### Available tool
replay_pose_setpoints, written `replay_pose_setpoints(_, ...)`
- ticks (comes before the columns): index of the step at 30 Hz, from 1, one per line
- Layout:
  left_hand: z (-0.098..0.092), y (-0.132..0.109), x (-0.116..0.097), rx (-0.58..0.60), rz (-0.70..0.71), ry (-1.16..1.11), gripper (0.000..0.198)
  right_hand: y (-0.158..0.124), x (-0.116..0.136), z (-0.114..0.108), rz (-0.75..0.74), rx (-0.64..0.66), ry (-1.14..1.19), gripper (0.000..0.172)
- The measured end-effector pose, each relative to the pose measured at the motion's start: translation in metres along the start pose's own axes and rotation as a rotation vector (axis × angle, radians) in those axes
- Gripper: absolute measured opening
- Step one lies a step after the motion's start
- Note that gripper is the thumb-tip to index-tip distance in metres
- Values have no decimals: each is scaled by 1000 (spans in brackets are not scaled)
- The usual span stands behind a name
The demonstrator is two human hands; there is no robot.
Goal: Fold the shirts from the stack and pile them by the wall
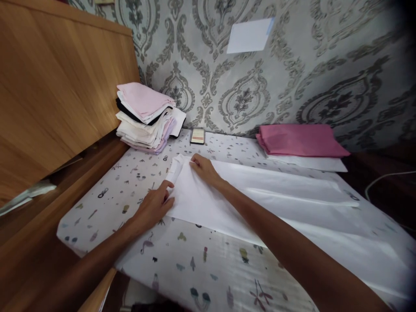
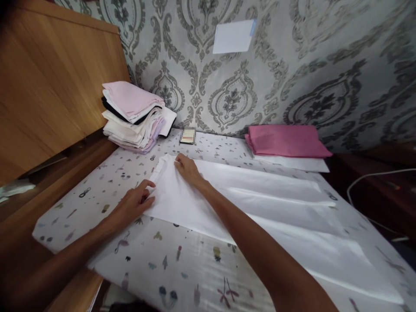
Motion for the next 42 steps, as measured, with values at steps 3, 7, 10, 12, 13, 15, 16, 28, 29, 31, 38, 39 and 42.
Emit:
replay_pose_setpoints(3, 1, 0, -1, 1, -4, 20, 24, 3, -4, 3, -20, 68, 141, 17)
replay_pose_setpoints(7, 1, -1, -3, -8, 10, 35, 22, 5, -10, 15, -8, 204, 412, 27)
replay_pose_setpoints(10, 0, -1, -3, -2, -1, 28, 23, 6, -13, 3, -8, 69, 360, 24)
replay_pose_setpoints(12, -1, -2, -2, 4, -8, 14, 24, 5, -10, -8, -35, -37, 217, 19)
replay_pose_setpoints(13, -1, -2, -1, 0, -5, 7, 25, 4, -7, -10, -44, -56, 110, 16)
replay_pose_setpoints(15, -3, -2, -1, -22, 10, -11, 26, 4, -3, -7, -33, -26, -119, 12)
replay_pose_setpoints(16, -4, -2, 0, -34, 16, -21, 27, 4, -3, -3, -15, 4, -212, 12)
replay_pose_setpoints(28, -26, -7, -25, -122, 80, 363, 23, -18, -20, -40, 150, 116, -338, 38)
replay_pose_setpoints(29, -27, -3, -33, -113, 116, 384, 23, -23, -25, -46, 188, 115, -348, 37)
replay_pose_setpoints(31, -21, 10, -49, -68, 195, 387, 26, -35, -34, -54, 246, 129, -367, 37)
replay_pose_setpoints(38, 39, 60, -58, 142, 349, 470, 58, -54, -32, -57, 237, 167, -352, 8)
replay_pose_setpoints(39, 46, 65, -52, 157, 329, 505, 65, -56, -30, -59, 232, 143, -351, 6)
replay_pose_setpoints(42, 55, 70, -35, 156, 283, 578, 75, -63, -29, -62, 233, 70, -368, 6)
Point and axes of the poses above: each hand's wrist, its own y-axis towards the middle knuckle, its own z-axis out of the palm, x = y × z, the point moved 8 cm from there along y, towards the middle knuckle, and after that the axes turned 9 degrees about x, right-handed, at the moved point
